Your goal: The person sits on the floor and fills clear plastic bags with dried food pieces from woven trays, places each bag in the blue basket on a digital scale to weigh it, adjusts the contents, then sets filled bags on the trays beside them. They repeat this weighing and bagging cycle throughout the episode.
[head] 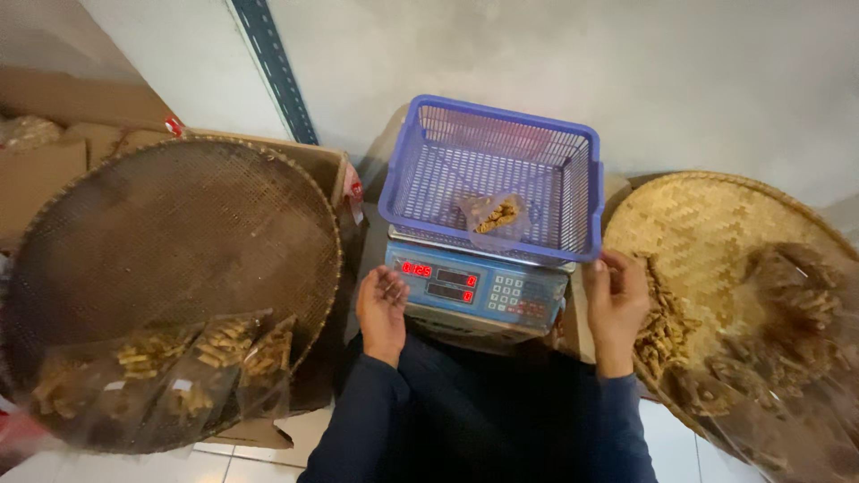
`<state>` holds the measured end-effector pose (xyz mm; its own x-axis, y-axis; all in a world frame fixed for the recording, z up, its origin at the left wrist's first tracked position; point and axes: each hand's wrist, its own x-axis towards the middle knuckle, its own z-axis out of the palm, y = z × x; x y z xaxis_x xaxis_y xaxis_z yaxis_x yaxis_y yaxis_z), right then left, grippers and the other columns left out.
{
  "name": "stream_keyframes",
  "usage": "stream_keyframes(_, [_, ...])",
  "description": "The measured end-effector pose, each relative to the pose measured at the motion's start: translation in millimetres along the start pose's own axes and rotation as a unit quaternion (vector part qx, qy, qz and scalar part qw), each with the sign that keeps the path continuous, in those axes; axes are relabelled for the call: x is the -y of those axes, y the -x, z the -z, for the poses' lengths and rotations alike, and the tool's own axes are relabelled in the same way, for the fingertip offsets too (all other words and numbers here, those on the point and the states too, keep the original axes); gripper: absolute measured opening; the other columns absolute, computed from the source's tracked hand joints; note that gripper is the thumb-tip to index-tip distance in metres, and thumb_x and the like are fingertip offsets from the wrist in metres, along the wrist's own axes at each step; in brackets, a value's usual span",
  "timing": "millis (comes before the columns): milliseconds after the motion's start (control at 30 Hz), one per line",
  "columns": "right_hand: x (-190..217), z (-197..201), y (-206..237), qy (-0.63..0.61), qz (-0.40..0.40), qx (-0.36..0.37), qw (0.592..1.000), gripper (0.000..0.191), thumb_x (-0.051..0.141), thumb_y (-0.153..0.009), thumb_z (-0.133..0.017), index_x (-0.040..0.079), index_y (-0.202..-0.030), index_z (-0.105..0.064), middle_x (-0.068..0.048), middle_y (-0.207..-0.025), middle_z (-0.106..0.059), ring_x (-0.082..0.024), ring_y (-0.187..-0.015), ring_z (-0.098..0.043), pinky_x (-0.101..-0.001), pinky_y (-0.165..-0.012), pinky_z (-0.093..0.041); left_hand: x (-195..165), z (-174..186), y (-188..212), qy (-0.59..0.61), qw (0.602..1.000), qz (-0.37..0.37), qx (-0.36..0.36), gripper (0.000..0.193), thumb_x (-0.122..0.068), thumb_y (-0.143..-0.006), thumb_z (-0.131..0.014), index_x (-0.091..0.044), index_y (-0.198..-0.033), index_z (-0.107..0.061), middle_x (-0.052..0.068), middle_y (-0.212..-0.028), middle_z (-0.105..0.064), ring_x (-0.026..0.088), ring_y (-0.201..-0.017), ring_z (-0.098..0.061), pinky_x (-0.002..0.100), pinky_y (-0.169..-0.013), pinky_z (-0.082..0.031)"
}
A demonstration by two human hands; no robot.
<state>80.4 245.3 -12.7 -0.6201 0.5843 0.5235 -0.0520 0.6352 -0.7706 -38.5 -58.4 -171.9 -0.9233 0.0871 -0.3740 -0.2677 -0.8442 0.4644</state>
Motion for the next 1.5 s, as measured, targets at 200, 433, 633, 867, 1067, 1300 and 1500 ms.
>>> stream_keyframes(200, [58.1,-26.8,-24.2,0.015,0.113,0.078,0.990,0.029,0.004,-0.097,-0.073,0.002,-0.125,-0.067,-0.013,-0.114,-0.064,-0.019,-0.091,-0.066,-0.0277,-0.075,-0.055,7.9,-20.4,13.0,-0.083,0.989,0.093,0.076,0.035,-0.039,-0.102,-0.056,-0.007,-0.113,-0.066,0.009,-0.105,-0.071,0.023,-0.097,-0.069,0.040,-0.089,-0.056])
stream_keyframes(433, [93.6,-45.0,-41.9,0.004,0.079,0.129,0.988,0.037,0.009,-0.094,-0.076,0.004,-0.129,-0.063,-0.014,-0.117,-0.060,-0.017,-0.084,-0.067,-0.0264,-0.064,-0.054,6.6,-47.7,10.3,-0.130,0.966,0.148,0.165,0.046,-0.046,-0.101,-0.052,-0.005,-0.116,-0.065,0.010,-0.108,-0.071,0.023,-0.101,-0.069,0.042,-0.092,-0.057])
stream_keyframes(633, [98.5,-51.0,-44.1,0.025,0.065,0.145,0.987,0.043,0.017,-0.092,-0.078,0.003,-0.130,-0.062,-0.016,-0.120,-0.062,-0.020,-0.082,-0.068,-0.0310,-0.064,-0.054,12.0,-50.8,-3.9,-0.053,0.983,0.122,0.126,0.044,-0.046,-0.103,-0.054,-0.005,-0.113,-0.065,0.009,-0.102,-0.070,0.024,-0.094,-0.068,0.042,-0.088,-0.056])
stream_keyframes(867, [91.8,-58.5,-44.7,0.075,0.059,0.175,0.980,0.041,0.022,-0.091,-0.078,0.002,-0.123,-0.063,-0.017,-0.111,-0.066,-0.023,-0.071,-0.067,-0.0344,-0.063,-0.055,4.1,-44.7,-8.0,-0.032,0.995,0.067,0.069,0.042,-0.047,-0.101,-0.055,-0.007,-0.111,-0.066,0.006,-0.101,-0.069,0.023,-0.092,-0.068,0.041,-0.087,-0.057])
stream_keyframes(1067, [89.9,-67.8,-49.1,0.089,0.073,0.183,0.976,0.020,0.015,-0.093,-0.073,0.000,-0.105,-0.066,-0.020,-0.096,-0.066,-0.033,-0.067,-0.065,-0.0445,-0.064,-0.051,-8.6,-35.1,-9.4,-0.011,0.996,0.063,0.068,0.041,-0.049,-0.101,-0.057,-0.010,-0.110,-0.066,0.004,-0.101,-0.069,0.022,-0.092,-0.067,0.041,-0.088,-0.056])
stream_keyframes(1300, [102.0,-74.8,-63.1,0.106,0.188,0.127,0.968,0.014,0.007,-0.093,-0.069,-0.001,-0.090,-0.058,-0.023,-0.084,-0.063,-0.044,-0.077,-0.063,-0.0508,-0.066,-0.048,-7.0,-59.1,20.4,-0.094,0.971,0.192,0.103,0.047,-0.052,-0.099,-0.054,-0.010,-0.116,-0.065,0.009,-0.114,-0.071,0.024,-0.108,-0.067,0.043,-0.095,-0.056])
stream_keyframes(1500, [118.3,-56.8,-68.7,0.090,0.198,0.104,0.971,0.014,0.005,-0.096,-0.069,-0.002,-0.091,-0.059,-0.023,-0.083,-0.061,-0.044,-0.077,-0.062,-0.0495,-0.064,-0.047,14.3,-113.5,70.0,-0.095,0.914,0.322,0.227,0.065,-0.059,-0.096,-0.051,-0.009,-0.137,-0.058,0.014,-0.137,-0.066,0.026,-0.124,-0.064,0.044,-0.101,-0.053])
